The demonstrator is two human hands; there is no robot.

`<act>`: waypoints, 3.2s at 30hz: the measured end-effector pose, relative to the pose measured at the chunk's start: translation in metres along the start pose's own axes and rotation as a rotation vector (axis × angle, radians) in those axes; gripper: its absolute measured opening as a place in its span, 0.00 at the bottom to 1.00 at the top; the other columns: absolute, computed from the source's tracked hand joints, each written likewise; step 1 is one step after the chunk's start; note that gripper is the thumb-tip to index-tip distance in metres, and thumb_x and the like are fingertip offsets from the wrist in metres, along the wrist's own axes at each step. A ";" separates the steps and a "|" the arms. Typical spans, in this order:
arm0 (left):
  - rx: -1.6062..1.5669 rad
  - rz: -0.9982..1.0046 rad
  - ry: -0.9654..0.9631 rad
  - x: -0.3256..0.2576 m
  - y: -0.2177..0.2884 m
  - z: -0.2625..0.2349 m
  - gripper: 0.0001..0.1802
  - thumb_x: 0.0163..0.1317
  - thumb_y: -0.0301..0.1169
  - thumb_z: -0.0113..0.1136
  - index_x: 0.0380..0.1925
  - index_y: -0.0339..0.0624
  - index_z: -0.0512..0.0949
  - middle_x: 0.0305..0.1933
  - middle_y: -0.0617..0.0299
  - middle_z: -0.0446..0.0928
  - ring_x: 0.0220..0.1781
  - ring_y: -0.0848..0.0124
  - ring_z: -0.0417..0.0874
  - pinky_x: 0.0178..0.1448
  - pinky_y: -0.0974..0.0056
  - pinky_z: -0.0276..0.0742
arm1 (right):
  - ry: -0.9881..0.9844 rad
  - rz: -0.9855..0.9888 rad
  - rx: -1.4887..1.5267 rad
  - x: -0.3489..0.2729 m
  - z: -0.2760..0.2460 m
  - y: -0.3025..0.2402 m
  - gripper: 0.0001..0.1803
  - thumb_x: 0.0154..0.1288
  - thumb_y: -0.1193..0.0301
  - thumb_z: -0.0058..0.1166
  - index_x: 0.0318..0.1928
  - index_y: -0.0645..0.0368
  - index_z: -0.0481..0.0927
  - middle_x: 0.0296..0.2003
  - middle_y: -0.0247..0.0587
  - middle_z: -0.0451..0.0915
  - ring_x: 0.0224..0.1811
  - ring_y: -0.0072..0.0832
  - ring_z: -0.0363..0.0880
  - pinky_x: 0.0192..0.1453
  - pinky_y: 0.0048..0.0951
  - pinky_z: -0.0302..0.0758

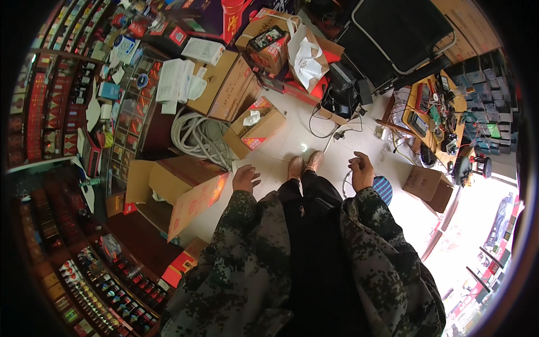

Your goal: The person uses a screwdriver to adjust a black electronic device inside a cardboard box, then places the device back and moves around the cluttered room. They handle a red box and other items on the floor and a workbench, but the final state of the device is not shown.

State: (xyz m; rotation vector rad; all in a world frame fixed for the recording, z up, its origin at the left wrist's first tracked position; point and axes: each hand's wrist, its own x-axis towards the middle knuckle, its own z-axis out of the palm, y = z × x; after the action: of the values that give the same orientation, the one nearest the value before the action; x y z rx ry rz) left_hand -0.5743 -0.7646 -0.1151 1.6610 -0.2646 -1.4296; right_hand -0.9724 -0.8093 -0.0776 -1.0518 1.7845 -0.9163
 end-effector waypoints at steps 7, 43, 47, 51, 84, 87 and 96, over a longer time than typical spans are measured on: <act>0.150 0.068 0.010 -0.002 0.042 0.063 0.14 0.68 0.29 0.57 0.52 0.40 0.76 0.50 0.55 0.79 0.47 0.61 0.84 0.45 0.56 0.84 | 0.028 -0.041 0.139 0.035 -0.020 0.022 0.18 0.66 0.76 0.51 0.56 0.63 0.76 0.37 0.45 0.85 0.38 0.29 0.85 0.47 0.29 0.79; 0.061 0.062 0.127 -0.032 0.023 0.092 0.15 0.67 0.27 0.57 0.54 0.39 0.75 0.50 0.55 0.80 0.44 0.63 0.86 0.42 0.61 0.85 | -0.188 0.018 0.011 0.095 -0.014 0.023 0.18 0.66 0.76 0.52 0.56 0.61 0.77 0.37 0.43 0.85 0.38 0.28 0.84 0.47 0.29 0.79; -0.009 0.039 0.138 -0.031 0.013 0.087 0.15 0.67 0.26 0.58 0.53 0.37 0.76 0.51 0.53 0.79 0.43 0.64 0.86 0.41 0.63 0.84 | -0.211 0.064 -0.037 0.095 -0.010 0.021 0.17 0.66 0.76 0.51 0.55 0.62 0.77 0.36 0.43 0.85 0.37 0.29 0.85 0.46 0.30 0.80; -0.019 -0.011 0.182 -0.030 0.004 0.074 0.15 0.67 0.25 0.57 0.53 0.38 0.76 0.51 0.53 0.79 0.43 0.64 0.86 0.42 0.62 0.85 | -0.234 0.045 -0.051 0.096 0.002 0.020 0.18 0.65 0.77 0.51 0.56 0.62 0.77 0.36 0.44 0.85 0.37 0.29 0.85 0.46 0.30 0.80; 0.364 -0.113 -0.356 0.211 0.161 0.008 0.17 0.68 0.30 0.58 0.56 0.42 0.74 0.51 0.57 0.80 0.44 0.61 0.85 0.42 0.58 0.85 | 0.616 0.347 0.121 -0.068 0.080 -0.013 0.17 0.66 0.74 0.50 0.55 0.63 0.78 0.35 0.43 0.85 0.35 0.27 0.83 0.43 0.29 0.79; 0.403 -0.138 -0.431 0.203 0.162 0.050 0.16 0.68 0.30 0.58 0.55 0.43 0.74 0.50 0.57 0.81 0.43 0.62 0.85 0.41 0.60 0.84 | 0.667 0.356 0.135 -0.081 0.069 -0.006 0.17 0.66 0.78 0.49 0.55 0.67 0.77 0.33 0.43 0.82 0.37 0.26 0.82 0.45 0.29 0.81; 0.553 -0.082 -0.535 0.108 0.120 0.157 0.15 0.66 0.28 0.58 0.52 0.41 0.74 0.46 0.59 0.80 0.42 0.65 0.85 0.38 0.64 0.83 | 0.825 0.409 0.273 -0.140 0.024 0.061 0.17 0.66 0.77 0.49 0.55 0.65 0.76 0.33 0.44 0.83 0.35 0.27 0.82 0.43 0.30 0.82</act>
State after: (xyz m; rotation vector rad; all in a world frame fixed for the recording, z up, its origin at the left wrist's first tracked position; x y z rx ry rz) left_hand -0.6328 -0.9811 -0.0895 1.6826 -0.9744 -1.9733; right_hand -0.9285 -0.6624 -0.0986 -0.0874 2.3104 -1.3877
